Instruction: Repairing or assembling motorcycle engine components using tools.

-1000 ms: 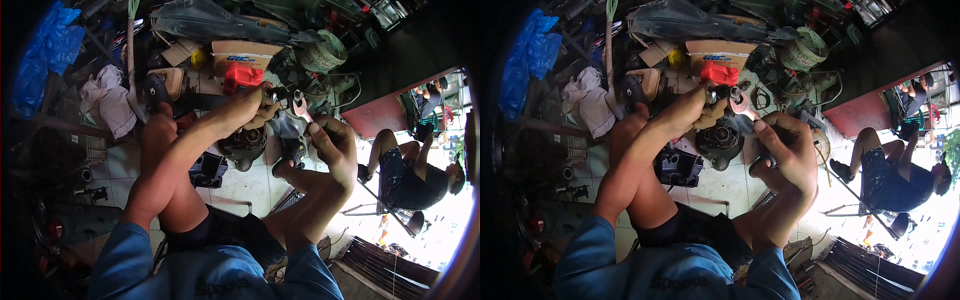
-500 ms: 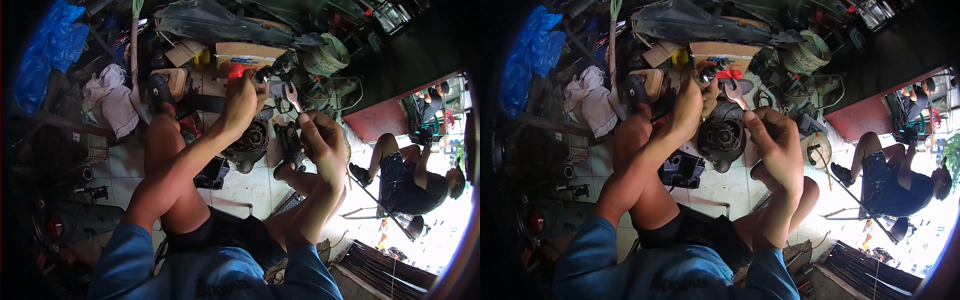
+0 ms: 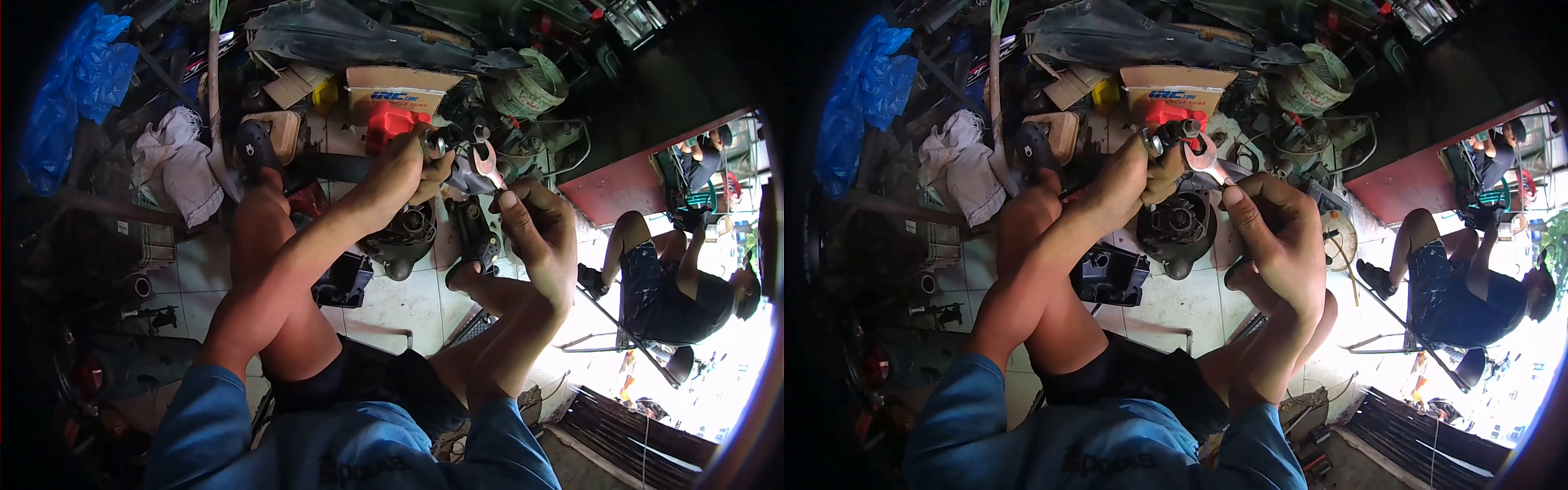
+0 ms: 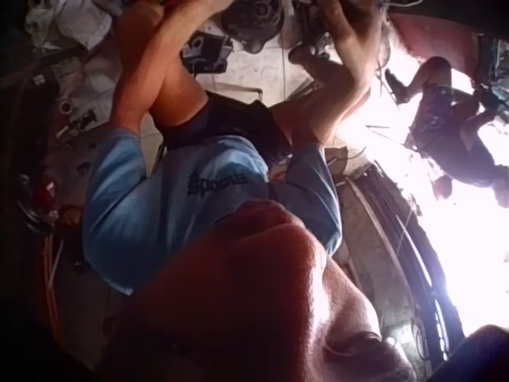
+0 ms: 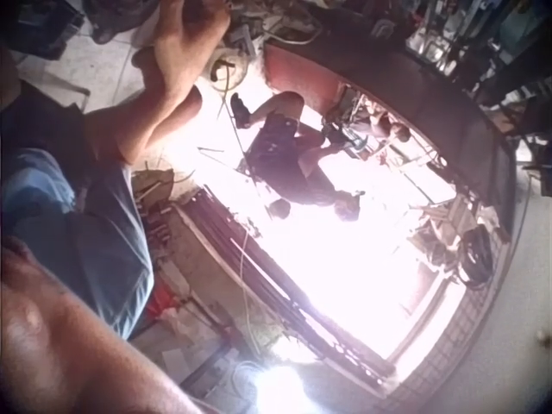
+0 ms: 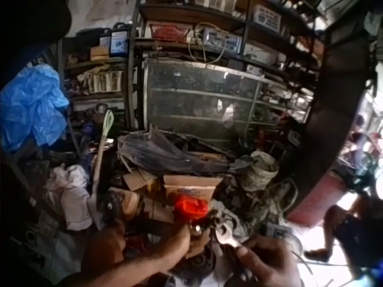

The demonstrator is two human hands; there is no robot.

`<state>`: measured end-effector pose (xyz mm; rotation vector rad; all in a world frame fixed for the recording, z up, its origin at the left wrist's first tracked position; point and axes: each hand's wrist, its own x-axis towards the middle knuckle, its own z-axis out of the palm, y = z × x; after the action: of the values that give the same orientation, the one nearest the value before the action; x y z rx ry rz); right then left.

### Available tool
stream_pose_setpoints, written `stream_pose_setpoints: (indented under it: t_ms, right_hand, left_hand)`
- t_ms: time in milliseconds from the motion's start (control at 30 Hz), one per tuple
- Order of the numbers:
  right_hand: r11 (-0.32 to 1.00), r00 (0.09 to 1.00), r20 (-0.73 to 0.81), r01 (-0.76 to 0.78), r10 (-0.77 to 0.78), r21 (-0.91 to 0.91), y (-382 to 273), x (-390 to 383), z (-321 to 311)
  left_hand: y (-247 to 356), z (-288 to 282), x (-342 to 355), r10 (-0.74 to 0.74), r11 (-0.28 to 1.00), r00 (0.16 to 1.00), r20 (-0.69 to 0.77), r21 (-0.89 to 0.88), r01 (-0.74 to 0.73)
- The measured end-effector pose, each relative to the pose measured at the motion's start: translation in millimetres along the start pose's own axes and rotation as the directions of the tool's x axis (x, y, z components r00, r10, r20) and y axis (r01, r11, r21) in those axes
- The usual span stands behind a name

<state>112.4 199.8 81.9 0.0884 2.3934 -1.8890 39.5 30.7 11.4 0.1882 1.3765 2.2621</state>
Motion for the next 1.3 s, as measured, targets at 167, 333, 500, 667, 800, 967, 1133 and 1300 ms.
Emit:
stream_pose_setpoints:
  t_ms: [167, 333, 500, 667, 800, 967, 1133, 1300]
  right_hand:
    - [0.999, 0.998, 0.054, 0.040, -0.040, -0.013, 1.8, -1.0, -9.5]
    - [0.998, 0.998, 0.034, 0.048, -0.049, 0.031, -2.8, -4.9, -11.2]
    - [0.999, 0.999, 0.027, 0.031, -0.032, 0.023, -1.7, -7.3, -15.5]
    - [0.995, 0.996, 0.061, 0.073, -0.068, -0.070, 7.2, -6.2, -24.4]
    - [0.986, 0.987, 0.079, 0.146, -0.140, -0.075, 10.7, -5.4, -27.8]
    - [0.955, 0.973, 0.146, 0.205, -0.176, -0.216, 13.8, -6.1, -38.7]
    - [0.937, 0.961, 0.188, 0.247, -0.204, -0.246, 18.0, -5.9, -45.3]
    - [0.951, 0.967, 0.209, 0.196, -0.147, -0.240, 9.6, -9.0, -43.0]
  left_hand:
    - [-4.6, -6.1, 2.8, 0.037, 0.998, 0.987, 0.158, 0.040, -0.044]
    - [-3.7, -8.5, 3.1, 0.025, 0.991, 0.980, 0.197, 0.121, -0.050]
    - [-8.2, -10.5, 3.5, 0.049, 0.986, 0.982, 0.181, 0.146, -0.077]
    - [-18.4, -25.4, 8.3, -0.002, 0.956, 0.979, 0.205, 0.287, -0.058]
    - [-11.7, -19.7, 3.7, -0.124, 0.965, 0.974, 0.191, 0.253, 0.073]
    - [4.7, -11.2, -6.6, -0.177, 0.953, 0.976, 0.130, 0.271, 0.137]
    - [10.1, -15.6, -11.3, -0.169, 0.866, 0.970, 0.175, 0.496, 0.061]
    - [2.1, -21.6, -8.2, -0.162, 0.897, 0.970, 0.181, 0.437, 0.068]
